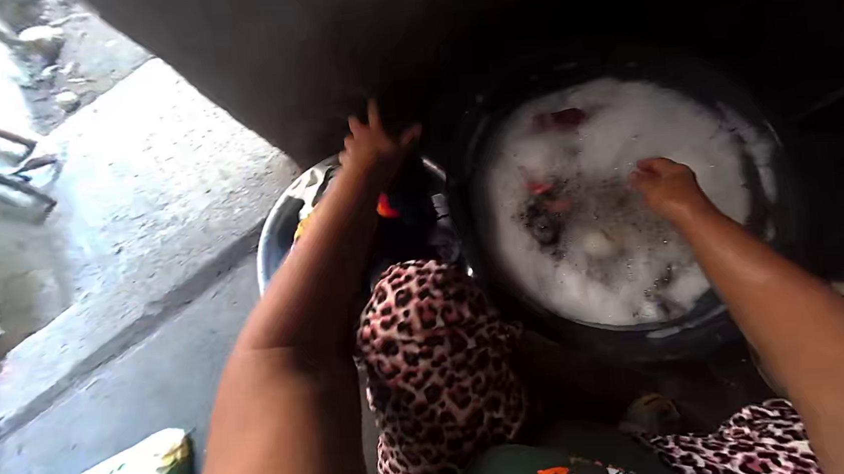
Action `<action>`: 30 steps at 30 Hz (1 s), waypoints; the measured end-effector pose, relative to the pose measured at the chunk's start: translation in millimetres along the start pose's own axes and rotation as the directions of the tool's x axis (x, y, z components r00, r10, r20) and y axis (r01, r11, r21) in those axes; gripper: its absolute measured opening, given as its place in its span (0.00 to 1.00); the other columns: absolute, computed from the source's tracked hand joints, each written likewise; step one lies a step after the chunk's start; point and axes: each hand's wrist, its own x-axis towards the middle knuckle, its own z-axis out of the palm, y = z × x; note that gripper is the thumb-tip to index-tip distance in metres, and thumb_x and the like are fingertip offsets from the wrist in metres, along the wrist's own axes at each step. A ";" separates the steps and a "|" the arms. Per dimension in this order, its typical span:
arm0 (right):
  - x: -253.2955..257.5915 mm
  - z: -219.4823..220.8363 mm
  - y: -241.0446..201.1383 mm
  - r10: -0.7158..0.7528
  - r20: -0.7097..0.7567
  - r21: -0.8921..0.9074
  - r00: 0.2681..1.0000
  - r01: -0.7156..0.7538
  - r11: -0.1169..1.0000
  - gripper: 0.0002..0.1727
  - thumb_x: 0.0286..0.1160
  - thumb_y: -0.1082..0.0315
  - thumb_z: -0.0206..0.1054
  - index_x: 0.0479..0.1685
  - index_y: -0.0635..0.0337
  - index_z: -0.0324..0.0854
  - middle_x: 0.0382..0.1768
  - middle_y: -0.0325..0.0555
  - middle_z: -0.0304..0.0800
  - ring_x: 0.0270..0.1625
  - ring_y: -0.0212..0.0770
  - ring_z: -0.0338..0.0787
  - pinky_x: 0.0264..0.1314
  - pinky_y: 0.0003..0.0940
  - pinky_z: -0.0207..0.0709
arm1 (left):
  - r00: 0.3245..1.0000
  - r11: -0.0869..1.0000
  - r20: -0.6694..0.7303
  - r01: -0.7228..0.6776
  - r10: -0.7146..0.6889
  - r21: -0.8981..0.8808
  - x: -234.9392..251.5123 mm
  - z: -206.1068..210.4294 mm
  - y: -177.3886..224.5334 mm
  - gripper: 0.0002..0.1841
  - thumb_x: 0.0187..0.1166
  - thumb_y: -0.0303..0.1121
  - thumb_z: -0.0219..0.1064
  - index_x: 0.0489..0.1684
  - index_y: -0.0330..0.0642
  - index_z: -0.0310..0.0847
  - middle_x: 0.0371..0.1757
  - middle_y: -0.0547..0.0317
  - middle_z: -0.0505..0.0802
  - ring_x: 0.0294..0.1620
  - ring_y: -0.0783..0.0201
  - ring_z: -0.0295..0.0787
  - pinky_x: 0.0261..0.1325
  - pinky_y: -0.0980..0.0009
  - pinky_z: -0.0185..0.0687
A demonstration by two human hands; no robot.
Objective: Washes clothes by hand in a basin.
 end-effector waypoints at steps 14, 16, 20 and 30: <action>120.0 78.9 -60.3 -0.179 0.135 -0.421 0.975 0.219 0.880 0.55 0.67 0.75 0.72 0.98 0.50 0.42 0.76 0.74 0.75 0.80 0.77 0.70 0.79 0.77 0.59 | 0.949 0.979 0.301 -0.143 0.094 0.145 30.5 132.6 -52.2 0.31 0.88 0.53 0.58 0.92 0.64 0.62 0.97 0.49 0.51 0.96 0.32 0.30 0.83 0.19 0.20; 87.0 81.4 -40.7 -0.190 0.198 -0.382 0.962 0.255 0.888 0.40 0.66 0.72 0.75 0.85 0.60 0.68 0.68 0.74 0.83 0.72 0.76 0.80 0.73 0.79 0.67 | 0.949 0.979 0.302 -0.143 0.094 0.143 30.9 131.6 -52.3 0.32 0.87 0.54 0.60 0.92 0.65 0.62 0.97 0.49 0.51 0.96 0.31 0.31 0.82 0.18 0.20; 2.7 61.6 10.5 -0.130 0.377 -0.408 0.917 0.291 0.866 0.24 0.76 0.68 0.71 0.72 0.65 0.80 0.60 0.71 0.88 0.65 0.72 0.86 0.68 0.76 0.73 | 0.952 0.992 0.281 -0.113 0.123 -0.053 25.6 119.1 -49.8 0.41 0.83 0.48 0.69 0.96 0.51 0.53 0.95 0.45 0.58 0.95 0.33 0.40 0.86 0.21 0.27; -67.1 -43.7 42.7 0.018 0.586 -0.500 0.810 0.344 0.795 0.16 0.73 0.61 0.79 0.41 0.70 0.89 0.42 0.65 0.91 0.52 0.65 0.89 0.61 0.71 0.76 | 0.915 0.892 0.138 -0.320 0.378 -0.321 -5.6 -24.4 84.3 0.21 0.90 0.34 0.59 0.76 0.32 0.73 0.73 0.38 0.83 0.72 0.50 0.81 0.76 0.51 0.75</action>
